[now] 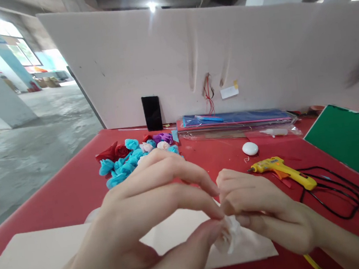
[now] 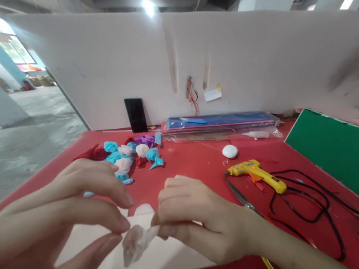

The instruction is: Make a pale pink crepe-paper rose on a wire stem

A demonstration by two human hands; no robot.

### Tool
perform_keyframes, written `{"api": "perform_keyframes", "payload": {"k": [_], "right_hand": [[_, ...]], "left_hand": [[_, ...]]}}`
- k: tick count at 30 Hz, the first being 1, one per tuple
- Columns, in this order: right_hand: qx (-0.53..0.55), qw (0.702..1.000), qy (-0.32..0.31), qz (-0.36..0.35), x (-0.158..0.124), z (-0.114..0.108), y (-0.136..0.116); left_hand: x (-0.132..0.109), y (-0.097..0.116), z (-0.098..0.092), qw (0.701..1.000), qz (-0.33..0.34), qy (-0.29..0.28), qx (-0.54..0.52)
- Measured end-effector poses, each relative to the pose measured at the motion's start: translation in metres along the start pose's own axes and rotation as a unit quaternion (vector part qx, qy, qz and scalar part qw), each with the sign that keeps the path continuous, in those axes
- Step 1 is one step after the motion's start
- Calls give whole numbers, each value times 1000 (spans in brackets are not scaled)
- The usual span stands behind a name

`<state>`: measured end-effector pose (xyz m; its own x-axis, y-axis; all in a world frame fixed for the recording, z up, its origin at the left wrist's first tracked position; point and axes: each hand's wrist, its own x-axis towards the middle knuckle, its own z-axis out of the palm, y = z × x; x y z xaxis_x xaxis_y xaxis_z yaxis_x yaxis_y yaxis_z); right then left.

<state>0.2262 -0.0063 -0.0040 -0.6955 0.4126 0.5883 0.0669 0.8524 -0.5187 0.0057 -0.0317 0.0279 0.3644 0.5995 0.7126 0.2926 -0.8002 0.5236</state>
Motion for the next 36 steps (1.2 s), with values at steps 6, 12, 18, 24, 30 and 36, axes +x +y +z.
{"api": "perform_keyframes", "payload": {"k": [6, 12, 18, 24, 30, 36], "right_hand": [[-1, 1000, -17, 0, -2, 0, 0], [-21, 999, -5, -48, -2, 2, 2], [-27, 999, -11, -25, -2, 1, 1], [-10, 1000, -9, -12, -1, 0, -5], [-17, 999, -40, 3, -1, 0, -6], [0, 999, -21, -37, -8, 6, 3]], "left_hand": [[-7, -5, 1, 1000, 7, -17, 9], [-5, -4, 6, 993, -90, -11, -80], [-5, -2, 3, 970, -187, -41, -149], [-10, -2, 1, 960, -214, -97, -156], [-9, -3, -2, 941, -246, -129, -195], [-5, -5, 1, 915, -291, -163, -225]]}}
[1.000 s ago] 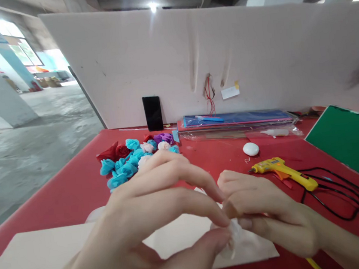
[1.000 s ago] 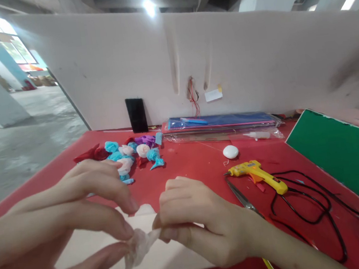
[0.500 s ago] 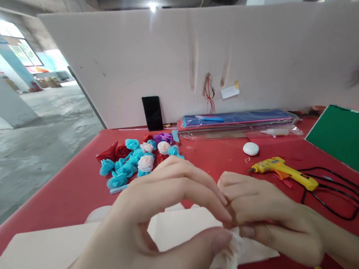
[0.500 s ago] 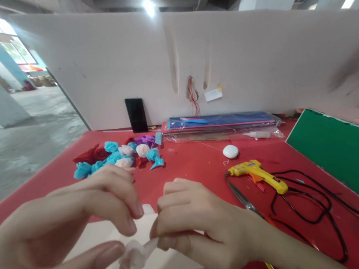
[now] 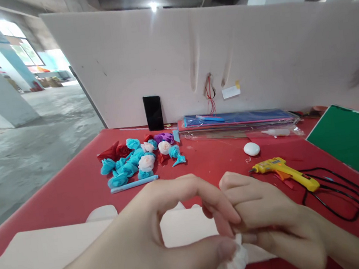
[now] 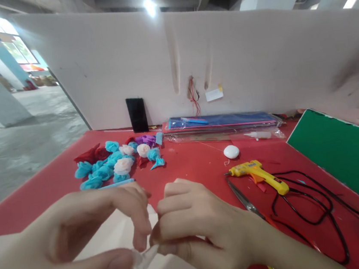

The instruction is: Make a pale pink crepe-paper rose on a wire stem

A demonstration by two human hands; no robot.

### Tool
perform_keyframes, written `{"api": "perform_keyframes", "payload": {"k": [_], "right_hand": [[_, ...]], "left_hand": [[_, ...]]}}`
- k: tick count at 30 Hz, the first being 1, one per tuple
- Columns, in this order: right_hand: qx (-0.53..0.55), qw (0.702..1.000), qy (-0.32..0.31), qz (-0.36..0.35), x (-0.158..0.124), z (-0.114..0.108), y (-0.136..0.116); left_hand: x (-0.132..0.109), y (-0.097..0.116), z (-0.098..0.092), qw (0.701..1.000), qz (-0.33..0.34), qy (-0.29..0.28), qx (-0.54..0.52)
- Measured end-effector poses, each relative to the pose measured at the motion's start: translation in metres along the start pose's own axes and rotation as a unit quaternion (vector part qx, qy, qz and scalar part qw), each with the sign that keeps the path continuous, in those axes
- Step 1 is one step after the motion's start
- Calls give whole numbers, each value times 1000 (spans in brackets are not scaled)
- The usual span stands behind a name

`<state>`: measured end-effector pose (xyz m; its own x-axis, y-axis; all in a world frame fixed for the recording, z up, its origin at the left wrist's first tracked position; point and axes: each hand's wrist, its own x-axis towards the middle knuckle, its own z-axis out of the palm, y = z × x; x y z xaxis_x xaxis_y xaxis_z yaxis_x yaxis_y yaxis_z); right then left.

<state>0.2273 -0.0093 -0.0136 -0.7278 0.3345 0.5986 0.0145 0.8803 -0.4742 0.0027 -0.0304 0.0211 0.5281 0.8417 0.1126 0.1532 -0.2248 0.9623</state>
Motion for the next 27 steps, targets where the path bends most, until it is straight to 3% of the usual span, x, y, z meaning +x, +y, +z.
{"api": "perform_keyframes", "payload": {"k": [4, 8, 11, 15, 21, 27], "right_hand": [[-7, 998, -31, 56, 0, 0, -2], [15, 1000, 7, -5, 1, 1, 0], [25, 999, -7, 19, 1, 1, 0], [32, 998, -11, 51, 1, 1, -4], [67, 996, 3, 66, 1, 5, -5], [89, 995, 6, 41, 3, 7, -5]], "left_hand": [[1, 2, 1, 999, -15, -25, -22], [0, 4, -4, 996, -34, -54, -56], [0, 4, -4, 992, -55, -75, -86], [-2, 3, 0, 988, -95, -70, -102], [-3, 3, 1, 995, -71, -60, -43], [0, 4, 3, 985, -135, -73, -83]]}}
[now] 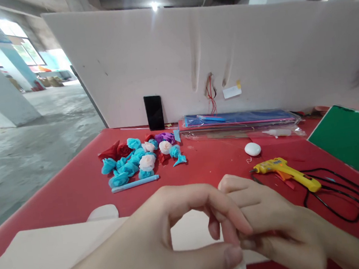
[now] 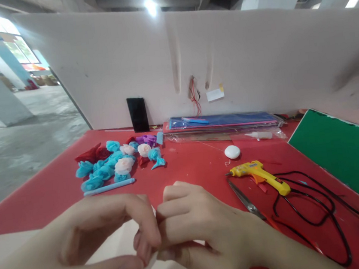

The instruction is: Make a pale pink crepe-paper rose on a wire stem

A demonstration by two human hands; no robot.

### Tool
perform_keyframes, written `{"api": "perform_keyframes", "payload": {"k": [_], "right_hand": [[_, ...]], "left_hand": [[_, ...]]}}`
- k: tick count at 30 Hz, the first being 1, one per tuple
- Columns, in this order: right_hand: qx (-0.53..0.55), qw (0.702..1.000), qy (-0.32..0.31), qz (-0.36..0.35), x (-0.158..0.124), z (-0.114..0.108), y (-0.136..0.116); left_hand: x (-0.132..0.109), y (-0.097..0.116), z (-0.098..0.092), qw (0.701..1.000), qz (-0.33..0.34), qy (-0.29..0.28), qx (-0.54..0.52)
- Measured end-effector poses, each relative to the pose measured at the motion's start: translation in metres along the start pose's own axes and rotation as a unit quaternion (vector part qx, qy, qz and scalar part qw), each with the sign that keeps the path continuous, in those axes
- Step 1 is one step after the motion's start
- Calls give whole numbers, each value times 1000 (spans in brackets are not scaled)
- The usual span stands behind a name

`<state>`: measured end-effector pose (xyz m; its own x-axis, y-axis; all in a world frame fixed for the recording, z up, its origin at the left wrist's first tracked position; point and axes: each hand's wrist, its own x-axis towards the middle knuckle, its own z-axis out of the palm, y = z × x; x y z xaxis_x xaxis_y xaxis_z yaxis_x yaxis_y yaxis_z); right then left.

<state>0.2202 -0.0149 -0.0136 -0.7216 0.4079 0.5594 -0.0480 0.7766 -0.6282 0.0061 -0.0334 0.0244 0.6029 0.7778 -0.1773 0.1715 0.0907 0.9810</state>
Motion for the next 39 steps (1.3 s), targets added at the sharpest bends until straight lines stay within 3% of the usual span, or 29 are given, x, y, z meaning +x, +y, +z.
{"api": "perform_keyframes", "payload": {"k": [5, 18, 26, 29, 39], "right_hand": [[-10, 1000, 3, 6, -1, 0, 2], [21, 999, -21, 25, 0, 0, 0], [-45, 999, 5, -30, 3, -8, 5], [-47, 997, 42, -50, 4, -9, 9], [-56, 997, 44, -18, 2, -11, 13]], "left_hand": [[-1, 2, -1, 1000, 18, -2, -10], [-4, 2, -1, 990, 3, -81, -115], [2, -1, -7, 984, 115, -14, -137], [4, -2, -8, 977, 140, 16, -162], [2, -3, -4, 975, 128, 7, -182]]}}
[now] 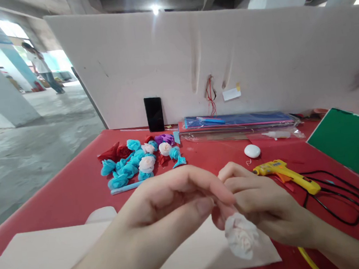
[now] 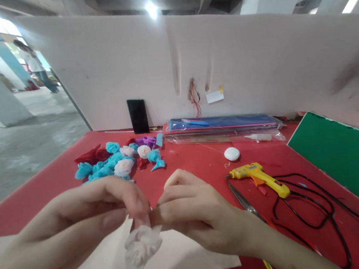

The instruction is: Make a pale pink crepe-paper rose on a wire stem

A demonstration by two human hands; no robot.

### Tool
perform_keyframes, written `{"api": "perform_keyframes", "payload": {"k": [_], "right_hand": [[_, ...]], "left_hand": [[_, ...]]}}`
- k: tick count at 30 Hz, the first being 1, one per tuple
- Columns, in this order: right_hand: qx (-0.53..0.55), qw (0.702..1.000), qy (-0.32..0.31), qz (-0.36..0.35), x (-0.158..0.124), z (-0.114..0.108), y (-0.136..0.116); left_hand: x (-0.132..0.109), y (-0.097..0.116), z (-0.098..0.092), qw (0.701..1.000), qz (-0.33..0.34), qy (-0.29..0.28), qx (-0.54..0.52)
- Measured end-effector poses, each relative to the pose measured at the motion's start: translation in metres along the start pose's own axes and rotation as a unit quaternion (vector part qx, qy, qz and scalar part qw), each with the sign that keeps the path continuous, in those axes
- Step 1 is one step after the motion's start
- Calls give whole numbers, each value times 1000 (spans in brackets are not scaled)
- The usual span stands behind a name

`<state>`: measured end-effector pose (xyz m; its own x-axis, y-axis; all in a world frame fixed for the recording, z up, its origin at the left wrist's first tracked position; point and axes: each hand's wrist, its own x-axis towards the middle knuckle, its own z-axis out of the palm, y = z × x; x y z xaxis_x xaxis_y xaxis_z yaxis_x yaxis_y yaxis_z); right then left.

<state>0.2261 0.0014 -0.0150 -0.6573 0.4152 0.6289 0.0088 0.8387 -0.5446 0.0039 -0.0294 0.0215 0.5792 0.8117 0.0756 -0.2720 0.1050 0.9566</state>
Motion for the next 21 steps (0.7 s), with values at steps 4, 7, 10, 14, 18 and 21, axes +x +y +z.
{"api": "perform_keyframes", "payload": {"k": [4, 7, 10, 14, 18, 21], "right_hand": [[12, 1000, -3, -3, -2, 2, 1], [12, 1000, -2, -3, -2, 4, 2], [16, 1000, -4, -6, -1, 6, 3], [26, 1000, -2, -10, -1, 9, 4], [13, 1000, -3, 6, -2, 9, 3], [2, 1000, 10, 6, -2, 8, 1]], "left_hand": [[1, -2, 0, 1000, -6, -9, -4], [3, -4, -1, 1000, 1, -13, -5], [5, -7, 0, 999, 29, -17, 10], [5, -7, 7, 1000, 26, 13, 5], [4, -5, 10, 999, 16, 42, -6], [4, -8, 3, 997, 54, 40, 49]]}}
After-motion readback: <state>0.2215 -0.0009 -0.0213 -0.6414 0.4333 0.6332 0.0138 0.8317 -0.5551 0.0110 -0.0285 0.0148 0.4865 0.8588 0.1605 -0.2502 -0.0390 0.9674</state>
